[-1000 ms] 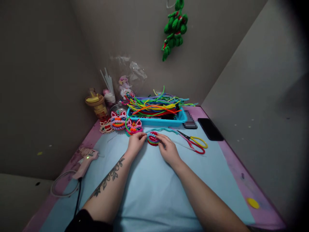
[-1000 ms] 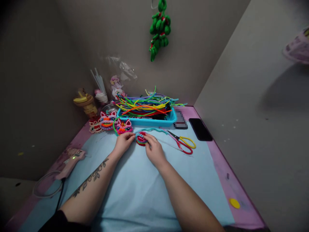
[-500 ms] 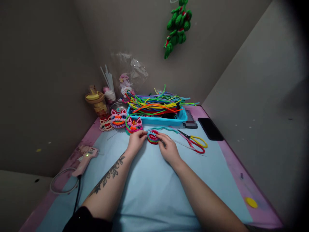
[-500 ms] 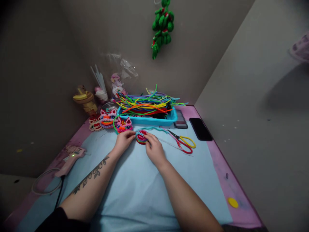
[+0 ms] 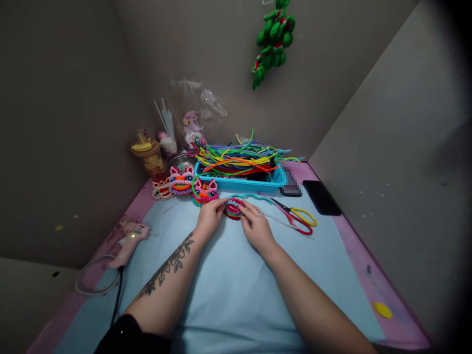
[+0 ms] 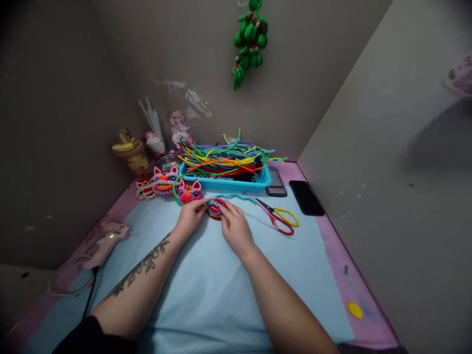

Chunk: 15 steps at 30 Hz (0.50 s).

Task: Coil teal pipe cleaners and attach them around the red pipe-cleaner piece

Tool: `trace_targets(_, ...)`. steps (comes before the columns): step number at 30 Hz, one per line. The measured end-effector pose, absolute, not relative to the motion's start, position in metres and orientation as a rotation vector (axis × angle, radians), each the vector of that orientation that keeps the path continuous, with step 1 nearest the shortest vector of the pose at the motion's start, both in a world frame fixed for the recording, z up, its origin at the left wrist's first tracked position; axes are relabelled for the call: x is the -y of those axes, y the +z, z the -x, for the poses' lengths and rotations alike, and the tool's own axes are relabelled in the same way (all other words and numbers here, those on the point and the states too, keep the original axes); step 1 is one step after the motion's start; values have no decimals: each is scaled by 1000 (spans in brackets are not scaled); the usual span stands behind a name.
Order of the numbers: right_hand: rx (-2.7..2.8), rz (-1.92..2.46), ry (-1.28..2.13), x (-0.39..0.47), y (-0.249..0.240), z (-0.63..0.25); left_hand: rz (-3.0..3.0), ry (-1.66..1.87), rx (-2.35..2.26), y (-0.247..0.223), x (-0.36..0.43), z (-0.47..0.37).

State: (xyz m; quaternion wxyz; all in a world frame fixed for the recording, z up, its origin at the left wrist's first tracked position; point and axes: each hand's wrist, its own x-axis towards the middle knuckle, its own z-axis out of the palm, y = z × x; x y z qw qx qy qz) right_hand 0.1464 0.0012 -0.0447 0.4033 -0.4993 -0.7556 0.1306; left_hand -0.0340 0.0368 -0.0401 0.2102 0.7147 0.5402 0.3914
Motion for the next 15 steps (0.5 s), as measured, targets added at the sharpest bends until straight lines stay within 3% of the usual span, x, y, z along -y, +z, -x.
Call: trace_targets(15, 2005, 1265, 271, -2, -44, -146, -1822, 1088, -1534, -40, -38, 33)
